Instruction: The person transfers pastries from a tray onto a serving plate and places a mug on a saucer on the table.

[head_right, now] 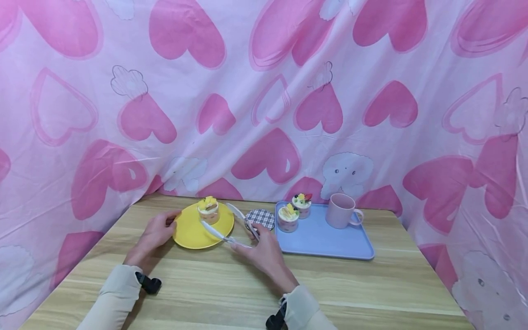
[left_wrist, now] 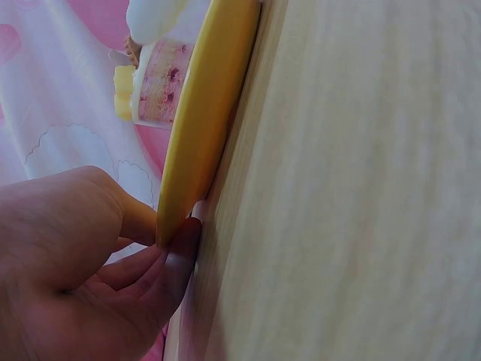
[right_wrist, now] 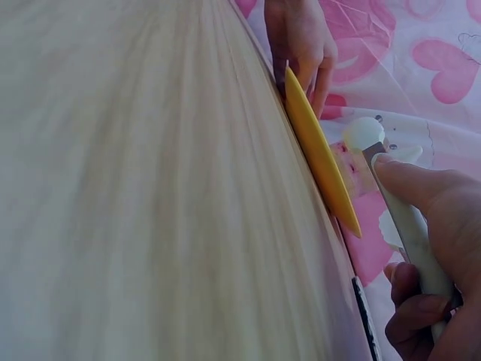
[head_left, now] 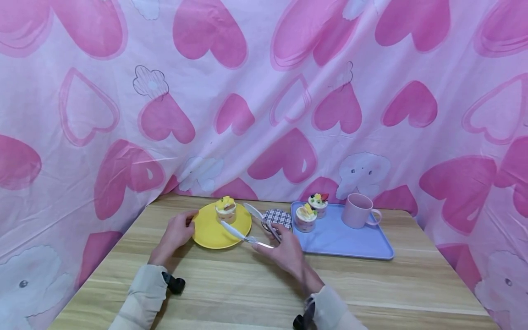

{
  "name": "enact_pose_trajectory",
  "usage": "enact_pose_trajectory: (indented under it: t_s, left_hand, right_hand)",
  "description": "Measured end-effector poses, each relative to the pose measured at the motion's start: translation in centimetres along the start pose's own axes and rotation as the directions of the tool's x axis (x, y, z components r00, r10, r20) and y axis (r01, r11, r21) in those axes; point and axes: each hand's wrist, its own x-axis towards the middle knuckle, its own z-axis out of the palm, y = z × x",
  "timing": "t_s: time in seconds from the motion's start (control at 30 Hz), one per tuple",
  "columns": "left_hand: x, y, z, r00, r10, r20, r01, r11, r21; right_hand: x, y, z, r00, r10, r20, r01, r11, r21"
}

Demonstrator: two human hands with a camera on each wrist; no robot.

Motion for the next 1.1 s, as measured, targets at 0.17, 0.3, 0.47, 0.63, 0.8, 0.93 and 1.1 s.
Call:
enact_pose_trajectory:
  t_s: [0.17, 0.3, 0.47, 0.63, 0.8, 0.93, 1.1]
  left_hand:
    - [-0.1, 0.1, -0.1, 1.000, 0.010, -0.003, -0.010, 1.000, -0.003]
    - [-0.1, 0.1, -0.1, 1.000, 0.009, -0.001, -0.009, 1.000, -0.005]
    - [0.0, -0.1, 0.1, 1.000, -0.003, 0.006, 0.003, 1.000, -0.009]
    - [0.0, -0.2, 0.0, 1.000, -0.008, 0.013, 0.009, 1.000, -0.006]
    - [-0.1, -0.1, 0.0, 1.000, -0.014, 0.019, 0.014, 1.000, 0.000]
    - [-0.1, -0.1, 0.1, 1.000, -0.010, 0.016, 0.010, 1.000, -0.003]
    - [0.0, -0.2, 0.1, 1.000, 0.006, 0.007, -0.006, 1.000, 0.001]
  right_hand:
    - [-0.5, 0.3, -0.9, 1.000, -0.011, 0.002, 0.011, 1.000, 0.001]
    - [-1.0, 0.5, -1.5, 1.000, 0.004, -0.008, -0.004, 1.000, 0.005]
    - [-1.5, 0.6, -2.3, 0.999, 0.049, -0.021, -0.050, 0.999, -0.020]
    - [-1.7, 0.8, -3.0, 0.998, 0.050, -0.040, -0.052, 0.998, -0.040]
    - [-1.8, 1.1, -3.7, 0.995, 0.083, -0.062, -0.085, 0.996, -0.029]
    - [-2.1, 1.3, -4.5, 0.989, 0.113, -0.091, -0.117, 0.992, -0.041]
    - [-2.6, 1.6, -5.8, 0.991, 0.096, -0.094, -0.100, 0.994, -0.045]
